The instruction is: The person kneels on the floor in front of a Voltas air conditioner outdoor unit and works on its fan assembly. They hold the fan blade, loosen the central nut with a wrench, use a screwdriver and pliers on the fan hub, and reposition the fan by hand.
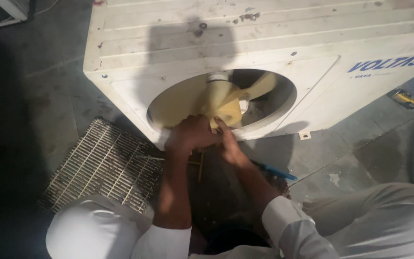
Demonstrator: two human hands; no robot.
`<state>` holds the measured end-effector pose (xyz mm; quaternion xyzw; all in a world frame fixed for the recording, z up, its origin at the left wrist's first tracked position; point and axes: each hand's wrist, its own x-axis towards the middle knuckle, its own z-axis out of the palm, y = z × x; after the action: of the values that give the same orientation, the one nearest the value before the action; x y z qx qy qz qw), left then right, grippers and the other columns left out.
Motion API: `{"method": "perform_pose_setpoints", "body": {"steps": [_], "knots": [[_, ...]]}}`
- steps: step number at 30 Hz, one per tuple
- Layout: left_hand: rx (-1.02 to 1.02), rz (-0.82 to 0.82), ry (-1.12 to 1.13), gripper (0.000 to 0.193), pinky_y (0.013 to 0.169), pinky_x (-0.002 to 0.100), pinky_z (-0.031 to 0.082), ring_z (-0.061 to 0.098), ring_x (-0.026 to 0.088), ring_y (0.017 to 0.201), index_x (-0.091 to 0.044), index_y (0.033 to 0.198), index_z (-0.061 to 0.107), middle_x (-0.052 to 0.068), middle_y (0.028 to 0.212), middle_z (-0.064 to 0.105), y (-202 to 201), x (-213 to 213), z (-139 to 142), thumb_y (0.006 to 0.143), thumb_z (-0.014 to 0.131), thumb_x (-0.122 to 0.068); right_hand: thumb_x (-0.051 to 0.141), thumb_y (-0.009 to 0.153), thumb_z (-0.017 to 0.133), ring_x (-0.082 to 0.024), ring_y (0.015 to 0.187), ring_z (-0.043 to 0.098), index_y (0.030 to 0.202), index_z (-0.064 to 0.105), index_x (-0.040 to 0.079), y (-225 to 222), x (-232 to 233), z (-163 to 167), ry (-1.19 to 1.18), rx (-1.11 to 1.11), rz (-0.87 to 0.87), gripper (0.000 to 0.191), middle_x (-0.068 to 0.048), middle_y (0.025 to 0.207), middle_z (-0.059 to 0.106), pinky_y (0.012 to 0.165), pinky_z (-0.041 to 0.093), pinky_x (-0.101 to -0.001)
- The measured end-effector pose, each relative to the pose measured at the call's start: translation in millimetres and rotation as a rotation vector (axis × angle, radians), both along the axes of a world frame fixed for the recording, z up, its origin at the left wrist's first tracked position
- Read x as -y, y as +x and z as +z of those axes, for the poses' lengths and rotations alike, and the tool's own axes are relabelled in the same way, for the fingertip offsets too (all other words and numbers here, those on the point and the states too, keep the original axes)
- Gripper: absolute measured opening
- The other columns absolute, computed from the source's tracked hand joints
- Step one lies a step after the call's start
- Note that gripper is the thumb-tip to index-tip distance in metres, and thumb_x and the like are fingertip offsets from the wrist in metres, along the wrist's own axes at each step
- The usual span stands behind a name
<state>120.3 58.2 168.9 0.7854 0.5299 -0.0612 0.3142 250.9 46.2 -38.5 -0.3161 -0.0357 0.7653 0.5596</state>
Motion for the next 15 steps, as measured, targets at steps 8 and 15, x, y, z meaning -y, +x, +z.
{"method": "perform_pose_setpoints", "body": {"steps": [8,15], "knots": [[0.01,-0.004,0.145,0.048,0.086,0.048,0.059,0.075,0.038,0.095,-0.005,0.098,0.079,0.022,0.095,0.076,-5,-6,-6,0.074,0.071,-0.046,0.031,0.108,0.056,-0.022,0.095,0.072,0.124,0.061,0.005,-5,-23,-51,0.126,-0.222,0.029,0.031,-0.012,0.107,0.072,0.087,0.059,-0.0385],[-0.018,0.035,0.127,0.05,0.091,0.05,0.056,0.073,0.039,0.102,-0.008,0.107,0.076,0.023,0.104,0.075,-4,-8,-19,0.074,0.071,-0.045,0.038,0.106,0.055,-0.024,0.093,0.073,0.121,0.063,0.004,-5,-33,-60,0.163,-0.27,0.083,0.037,-0.014,0.106,0.072,0.085,0.061,-0.041]]}}
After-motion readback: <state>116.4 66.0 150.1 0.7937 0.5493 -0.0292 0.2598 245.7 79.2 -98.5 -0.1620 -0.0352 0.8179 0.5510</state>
